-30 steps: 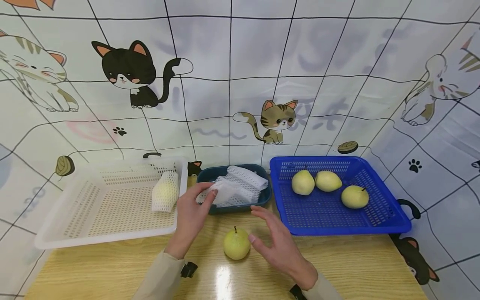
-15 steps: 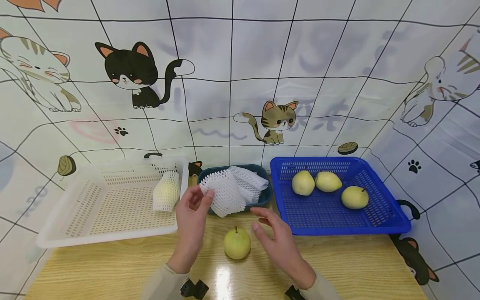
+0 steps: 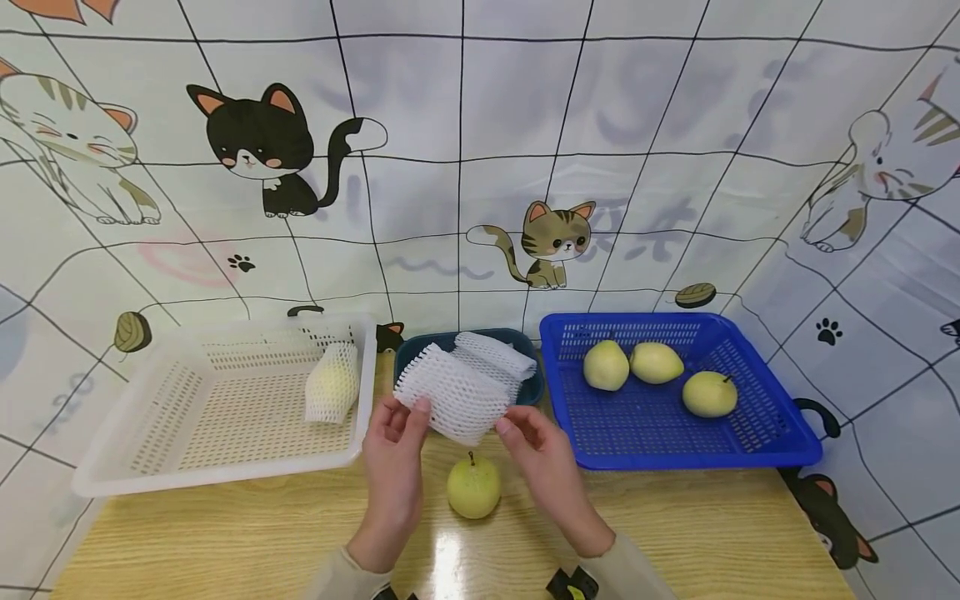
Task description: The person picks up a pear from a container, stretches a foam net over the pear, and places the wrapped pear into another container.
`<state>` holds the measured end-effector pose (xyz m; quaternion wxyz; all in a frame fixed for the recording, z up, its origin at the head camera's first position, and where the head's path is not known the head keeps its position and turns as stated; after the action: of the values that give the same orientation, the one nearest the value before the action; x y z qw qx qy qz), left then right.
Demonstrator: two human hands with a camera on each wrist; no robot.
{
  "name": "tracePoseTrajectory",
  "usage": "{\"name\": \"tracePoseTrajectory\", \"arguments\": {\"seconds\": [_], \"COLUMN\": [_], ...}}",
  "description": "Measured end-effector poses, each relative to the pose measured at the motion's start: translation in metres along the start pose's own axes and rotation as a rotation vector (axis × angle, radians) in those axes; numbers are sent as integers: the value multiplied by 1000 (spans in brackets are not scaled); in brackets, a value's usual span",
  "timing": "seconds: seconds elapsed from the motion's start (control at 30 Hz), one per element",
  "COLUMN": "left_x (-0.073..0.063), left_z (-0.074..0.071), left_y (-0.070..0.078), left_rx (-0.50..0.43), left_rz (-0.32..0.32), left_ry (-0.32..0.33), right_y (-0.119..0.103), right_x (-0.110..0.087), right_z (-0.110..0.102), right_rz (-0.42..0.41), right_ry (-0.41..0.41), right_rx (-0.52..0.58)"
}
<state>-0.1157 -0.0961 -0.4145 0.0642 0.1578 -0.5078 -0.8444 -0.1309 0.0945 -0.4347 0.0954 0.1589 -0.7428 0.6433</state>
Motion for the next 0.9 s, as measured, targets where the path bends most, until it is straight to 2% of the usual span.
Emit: {"name": "tracePoseTrajectory", "arguments": {"seconds": [0.13,0.2,0.37,0.47,0.57,0.7,0.8,0.9], "left_x": [-1,0,2,3,5,6,9,14], "left_z": [-3,-6,-12,-15,-18,-21,-23,-23], "left_y": [-6,-9,-14,-16,-17,-17,-16,-15], "left_rx": [-12,-24,-31,-18,-16,-90,-135,-140], "left_rz": [25,53,130,138,110,32,-28,-71], "left_ry": [-56,-108,-318,-428,-488,-560,-602,-612], "right_y": [-1,-1,1,1,1,1,0,-1], "right_x": [6,9,13,14,15,14,13,13], "right_z": [2,1,1,1,1,-1,0,0], "right_rz": [39,47,45,36,29,8,-38,-110], "right_ry": [89,139,207,209,204,189,147,72], "right_rx": [63,92,178,208,221,266,354,460]}}
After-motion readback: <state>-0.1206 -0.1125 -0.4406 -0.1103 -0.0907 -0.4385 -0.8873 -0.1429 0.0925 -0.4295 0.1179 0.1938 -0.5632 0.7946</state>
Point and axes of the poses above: each hand's wrist, its own x-axis towards the middle knuckle, its own z-axis out of the palm, y = z × x, the point moved 3 cm from there along x, towards the middle knuckle, and after that the axes turned 13 degrees about -z, right-handed, at the moved point
